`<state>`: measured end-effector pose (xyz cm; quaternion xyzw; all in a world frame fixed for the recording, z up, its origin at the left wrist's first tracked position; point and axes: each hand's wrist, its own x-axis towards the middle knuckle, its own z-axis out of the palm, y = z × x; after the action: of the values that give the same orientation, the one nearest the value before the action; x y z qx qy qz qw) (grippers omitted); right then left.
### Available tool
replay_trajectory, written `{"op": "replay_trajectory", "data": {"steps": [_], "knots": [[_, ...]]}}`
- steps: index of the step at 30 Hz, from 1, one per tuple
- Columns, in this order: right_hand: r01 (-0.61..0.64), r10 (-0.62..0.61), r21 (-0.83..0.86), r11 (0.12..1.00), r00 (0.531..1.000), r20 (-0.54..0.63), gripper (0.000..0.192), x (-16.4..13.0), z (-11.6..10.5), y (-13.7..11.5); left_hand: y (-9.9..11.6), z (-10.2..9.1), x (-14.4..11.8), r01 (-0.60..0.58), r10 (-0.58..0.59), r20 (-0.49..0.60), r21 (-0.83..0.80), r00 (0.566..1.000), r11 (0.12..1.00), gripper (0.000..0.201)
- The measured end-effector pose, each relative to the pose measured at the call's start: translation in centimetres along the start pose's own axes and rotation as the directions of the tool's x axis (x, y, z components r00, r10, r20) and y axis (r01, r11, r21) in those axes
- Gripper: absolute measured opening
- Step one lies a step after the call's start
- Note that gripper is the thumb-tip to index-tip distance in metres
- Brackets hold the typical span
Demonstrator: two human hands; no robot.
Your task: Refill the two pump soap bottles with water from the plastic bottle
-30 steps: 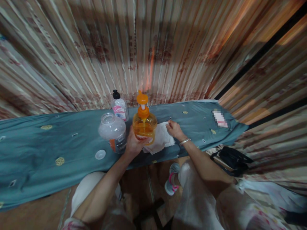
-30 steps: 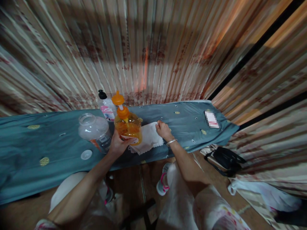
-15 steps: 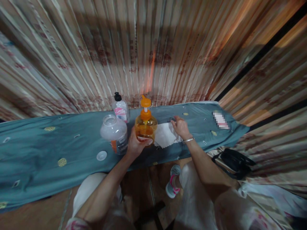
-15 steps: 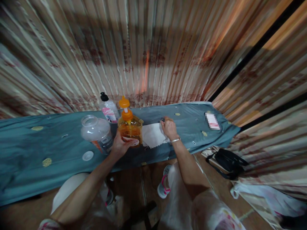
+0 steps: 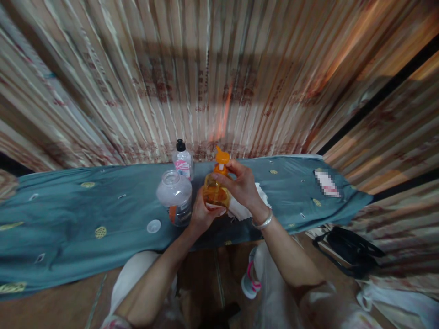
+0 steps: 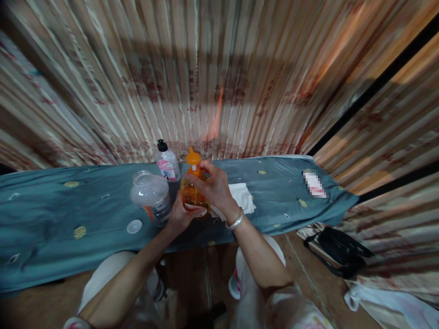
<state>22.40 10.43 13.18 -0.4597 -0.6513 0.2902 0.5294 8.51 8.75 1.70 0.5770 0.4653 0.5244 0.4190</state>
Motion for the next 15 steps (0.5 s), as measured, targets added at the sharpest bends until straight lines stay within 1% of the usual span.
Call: {"op": "replay_trajectory", "data": {"steps": [4, 7, 10, 13, 15], "knots": [[0.068, -0.058, -0.084, 0.994, 0.992, 0.111, 0.039, 0.4, -1.0, 0.2, -0.3, -0.1, 0.1, -0.007, 0.007, 0.017, -0.022, 1.000, 1.000, 0.083], [0.093, -0.080, -0.066, 0.993, 0.980, 0.183, 0.039, 0.8, -1.4, 0.5, -0.3, -0.2, 0.1, -0.004, 0.005, 0.030, -0.036, 1.000, 0.999, 0.081], [0.097, -0.089, -0.025, 0.995, 0.969, 0.230, 0.041, 0.8, -1.6, 0.6, -0.1, -0.3, 0.2, 0.004, -0.002, 0.038, -0.065, 0.999, 0.998, 0.082], [0.098, -0.091, -0.022, 0.995, 0.970, 0.227, 0.044, 0.5, -1.7, 0.4, -0.1, -0.3, 0.2, 0.013, -0.010, 0.043, -0.081, 0.999, 0.997, 0.084], [0.097, -0.088, -0.050, 0.994, 0.983, 0.162, 0.051, 0.2, -1.6, 0.3, -0.2, -0.3, 0.1, 0.012, -0.010, 0.038, -0.062, 0.999, 0.998, 0.085]]}}
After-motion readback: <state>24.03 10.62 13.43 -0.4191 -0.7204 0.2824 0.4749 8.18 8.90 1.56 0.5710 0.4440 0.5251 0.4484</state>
